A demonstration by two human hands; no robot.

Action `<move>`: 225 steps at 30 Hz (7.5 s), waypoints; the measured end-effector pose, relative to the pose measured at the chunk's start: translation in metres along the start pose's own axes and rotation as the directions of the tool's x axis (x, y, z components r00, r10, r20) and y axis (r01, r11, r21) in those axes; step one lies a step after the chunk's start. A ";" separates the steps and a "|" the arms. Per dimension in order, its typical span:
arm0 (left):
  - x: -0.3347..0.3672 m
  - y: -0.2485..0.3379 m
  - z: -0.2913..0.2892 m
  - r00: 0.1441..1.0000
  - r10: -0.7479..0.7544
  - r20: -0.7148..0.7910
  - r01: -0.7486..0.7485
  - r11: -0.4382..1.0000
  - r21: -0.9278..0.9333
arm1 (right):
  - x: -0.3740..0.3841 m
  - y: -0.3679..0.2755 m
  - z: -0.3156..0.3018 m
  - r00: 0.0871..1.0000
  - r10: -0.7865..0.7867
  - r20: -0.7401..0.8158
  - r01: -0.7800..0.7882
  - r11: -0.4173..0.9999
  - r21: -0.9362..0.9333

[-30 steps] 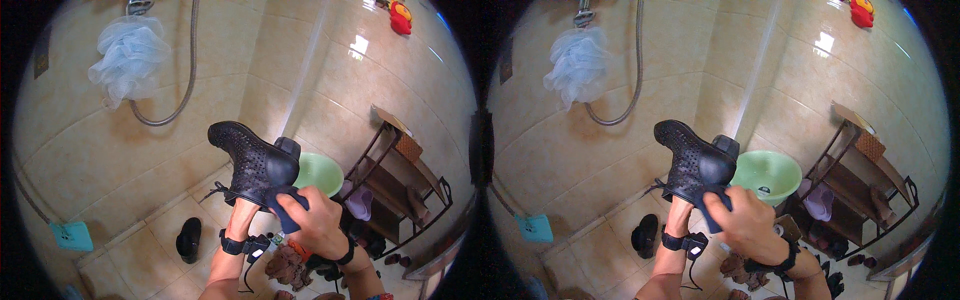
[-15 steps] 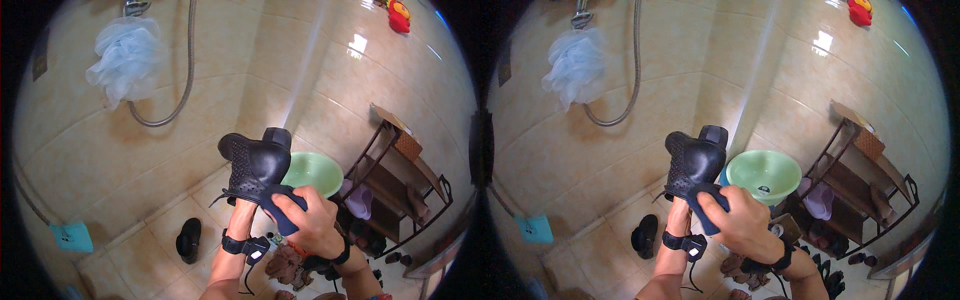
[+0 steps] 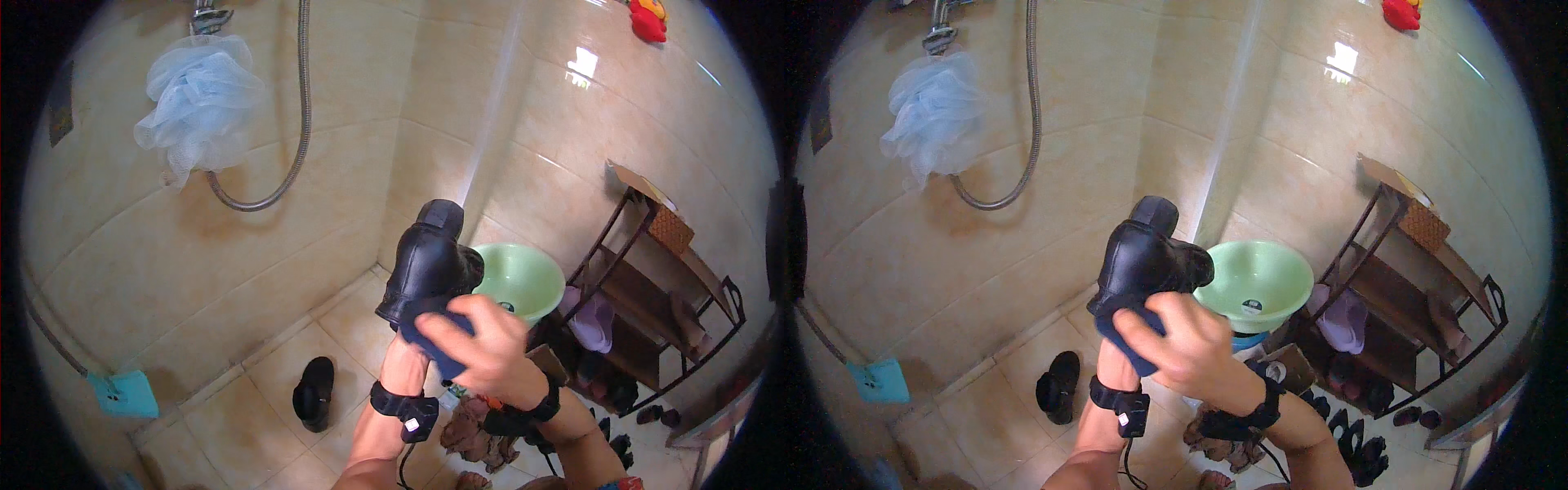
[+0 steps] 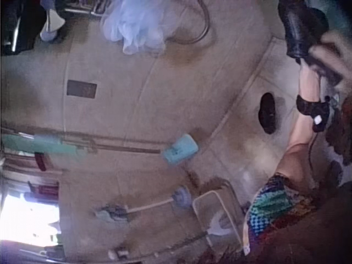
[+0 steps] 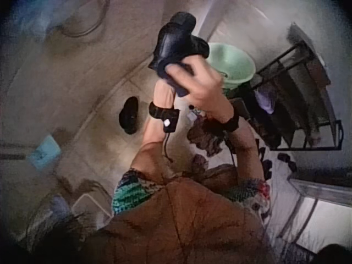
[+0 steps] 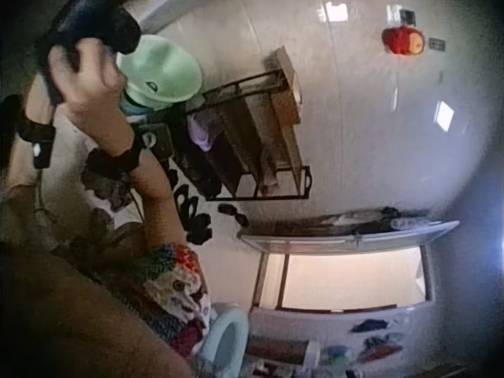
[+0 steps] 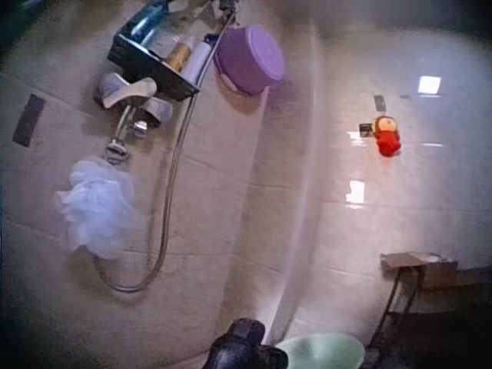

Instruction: The person wipes the exterior, heels, and soles of multiple black shoes using a blue cloth, handling a boot and a high-heeled shoe one at a time while sitting in a tiled room.

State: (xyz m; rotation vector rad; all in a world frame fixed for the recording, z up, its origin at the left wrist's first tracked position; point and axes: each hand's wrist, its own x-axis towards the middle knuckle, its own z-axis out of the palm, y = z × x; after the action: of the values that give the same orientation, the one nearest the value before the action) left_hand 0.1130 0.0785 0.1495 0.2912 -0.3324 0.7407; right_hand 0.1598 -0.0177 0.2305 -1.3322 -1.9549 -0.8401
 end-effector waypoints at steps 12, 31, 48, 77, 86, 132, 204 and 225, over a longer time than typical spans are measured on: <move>0.034 0.040 0.026 0.829 0.384 0.407 -0.430 -0.029 0.902 | 0.003 0.026 -0.001 0.975 0.141 -0.174 -0.172 0.969 -0.180; 0.046 0.047 -0.002 0.873 0.278 0.401 -0.420 0.012 0.907 | -0.034 0.056 0.025 0.908 0.410 -0.088 -0.412 0.911 -0.014; -0.028 0.118 -0.283 0.680 -0.544 -0.491 -0.261 -0.806 0.531 | -0.266 0.022 -0.043 0.412 0.893 0.179 -0.893 0.358 0.272; 0.017 -0.108 -0.161 0.821 -0.439 -0.365 -0.032 -0.674 0.738 | -0.347 -0.022 0.044 0.335 0.626 0.704 -0.899 -0.011 0.437; -0.036 -0.071 -0.219 0.652 -0.509 -0.562 -0.008 -0.745 0.667 | -0.350 -0.018 0.045 0.373 0.676 0.635 -0.895 0.084 0.437; -0.149 0.013 -0.208 0.979 -0.075 -0.190 0.025 -0.880 0.475 | -0.470 -0.056 -0.243 0.283 0.951 -0.125 -0.923 0.234 -0.307; -0.113 -0.029 -0.385 0.059 0.026 -0.998 0.068 0.997 0.030 | -0.317 -0.012 0.118 0.181 0.517 0.837 -0.980 0.018 0.201; -0.055 0.007 -0.166 0.950 -0.052 -0.307 0.025 0.995 -0.092 | -0.117 0.060 0.084 0.828 0.541 0.147 -0.551 0.736 0.393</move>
State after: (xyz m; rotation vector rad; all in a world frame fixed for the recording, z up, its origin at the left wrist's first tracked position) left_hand 0.1021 0.1115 -0.0218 0.0950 -0.0611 0.7187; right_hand 0.2398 0.0015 0.0979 -1.5207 -1.4952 -0.0998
